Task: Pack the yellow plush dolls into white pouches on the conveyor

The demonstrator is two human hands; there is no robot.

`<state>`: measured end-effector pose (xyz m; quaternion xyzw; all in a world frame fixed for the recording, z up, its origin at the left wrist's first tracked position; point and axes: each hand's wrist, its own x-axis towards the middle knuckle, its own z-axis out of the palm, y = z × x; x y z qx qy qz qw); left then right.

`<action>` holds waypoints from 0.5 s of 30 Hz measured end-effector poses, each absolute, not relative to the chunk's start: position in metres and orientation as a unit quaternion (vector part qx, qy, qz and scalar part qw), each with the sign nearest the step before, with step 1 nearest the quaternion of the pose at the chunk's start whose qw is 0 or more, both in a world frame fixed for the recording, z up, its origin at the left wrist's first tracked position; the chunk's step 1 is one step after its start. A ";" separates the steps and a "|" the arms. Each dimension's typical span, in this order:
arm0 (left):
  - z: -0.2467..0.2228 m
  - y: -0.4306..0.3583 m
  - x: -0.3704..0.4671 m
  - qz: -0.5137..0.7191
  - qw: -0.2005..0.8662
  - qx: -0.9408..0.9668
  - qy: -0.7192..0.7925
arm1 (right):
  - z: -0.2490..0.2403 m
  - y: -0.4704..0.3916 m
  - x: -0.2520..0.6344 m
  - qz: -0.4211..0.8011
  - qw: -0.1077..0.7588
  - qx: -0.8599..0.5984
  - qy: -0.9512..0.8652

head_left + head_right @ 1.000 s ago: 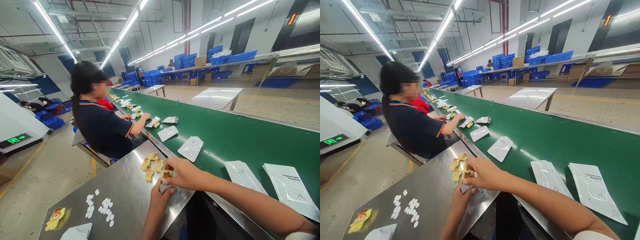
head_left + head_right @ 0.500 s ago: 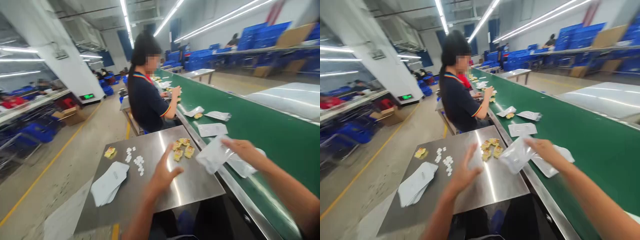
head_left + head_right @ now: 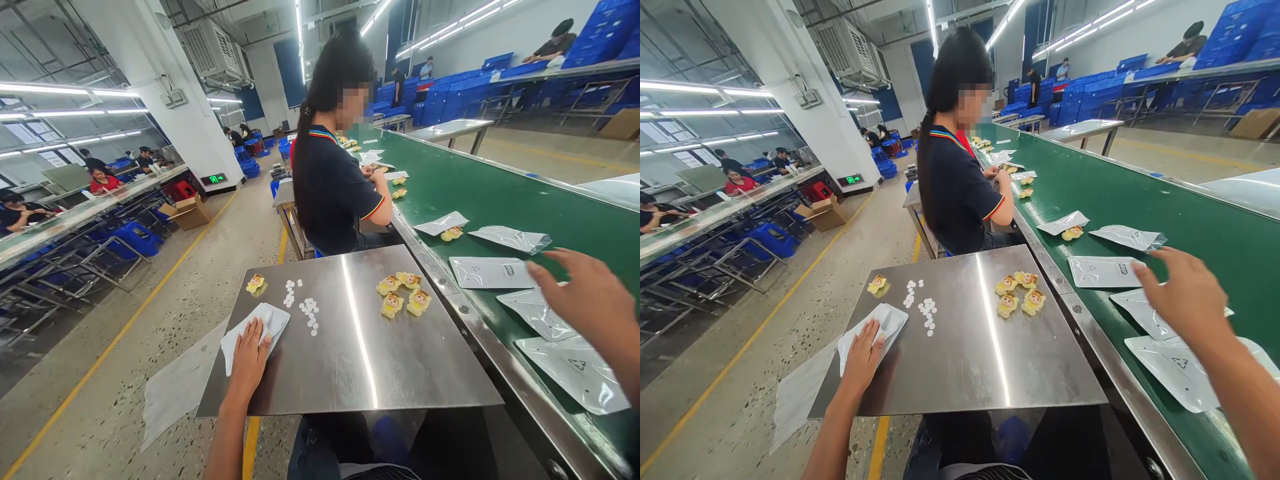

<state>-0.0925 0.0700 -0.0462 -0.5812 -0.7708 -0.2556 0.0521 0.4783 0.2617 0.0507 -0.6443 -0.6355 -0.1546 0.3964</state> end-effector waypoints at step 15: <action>-0.046 -0.010 0.003 -0.489 -0.575 -0.390 -0.527 | 0.038 0.103 0.182 0.169 0.202 -0.120 -0.957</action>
